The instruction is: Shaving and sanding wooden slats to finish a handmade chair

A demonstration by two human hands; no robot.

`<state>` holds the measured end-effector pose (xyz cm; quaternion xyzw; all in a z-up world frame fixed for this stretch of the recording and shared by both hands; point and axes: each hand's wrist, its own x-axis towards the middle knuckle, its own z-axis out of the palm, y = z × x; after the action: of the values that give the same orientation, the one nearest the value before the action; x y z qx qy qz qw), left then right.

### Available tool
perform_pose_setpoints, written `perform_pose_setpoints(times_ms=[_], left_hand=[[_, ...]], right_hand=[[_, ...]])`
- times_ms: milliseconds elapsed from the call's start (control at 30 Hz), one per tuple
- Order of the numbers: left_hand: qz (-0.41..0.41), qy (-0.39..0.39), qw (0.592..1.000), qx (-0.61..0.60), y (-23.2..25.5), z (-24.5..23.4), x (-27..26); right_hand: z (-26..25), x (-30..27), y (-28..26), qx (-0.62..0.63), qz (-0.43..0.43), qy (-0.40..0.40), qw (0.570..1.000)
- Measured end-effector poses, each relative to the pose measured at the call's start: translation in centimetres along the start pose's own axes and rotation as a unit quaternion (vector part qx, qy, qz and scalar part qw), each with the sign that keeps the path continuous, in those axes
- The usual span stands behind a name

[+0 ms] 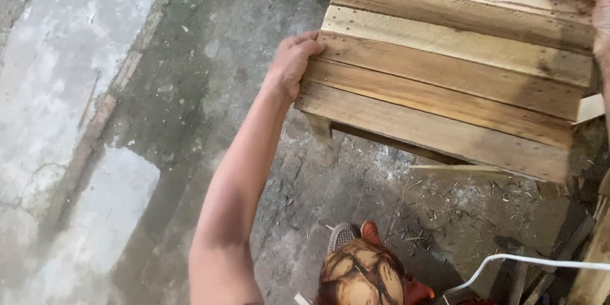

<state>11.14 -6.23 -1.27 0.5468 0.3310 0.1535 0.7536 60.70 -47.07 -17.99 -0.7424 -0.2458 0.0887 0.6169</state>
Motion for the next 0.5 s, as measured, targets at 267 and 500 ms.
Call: perform_pose_setpoints(times_ms=[267, 500], left_hand=[[0.001, 0.011, 0.999, 0.040, -1.1, -0.3, 3.6], [0.031, -0.012, 0.999, 0.031, -2.1, -1.1, 4.5]], right_hand=[[4.9, -3.5, -5.7, -0.012, -0.114, 0.002, 0.993], [3.3, -3.1, -2.6, -0.028, -0.098, 0.002, 0.995]])
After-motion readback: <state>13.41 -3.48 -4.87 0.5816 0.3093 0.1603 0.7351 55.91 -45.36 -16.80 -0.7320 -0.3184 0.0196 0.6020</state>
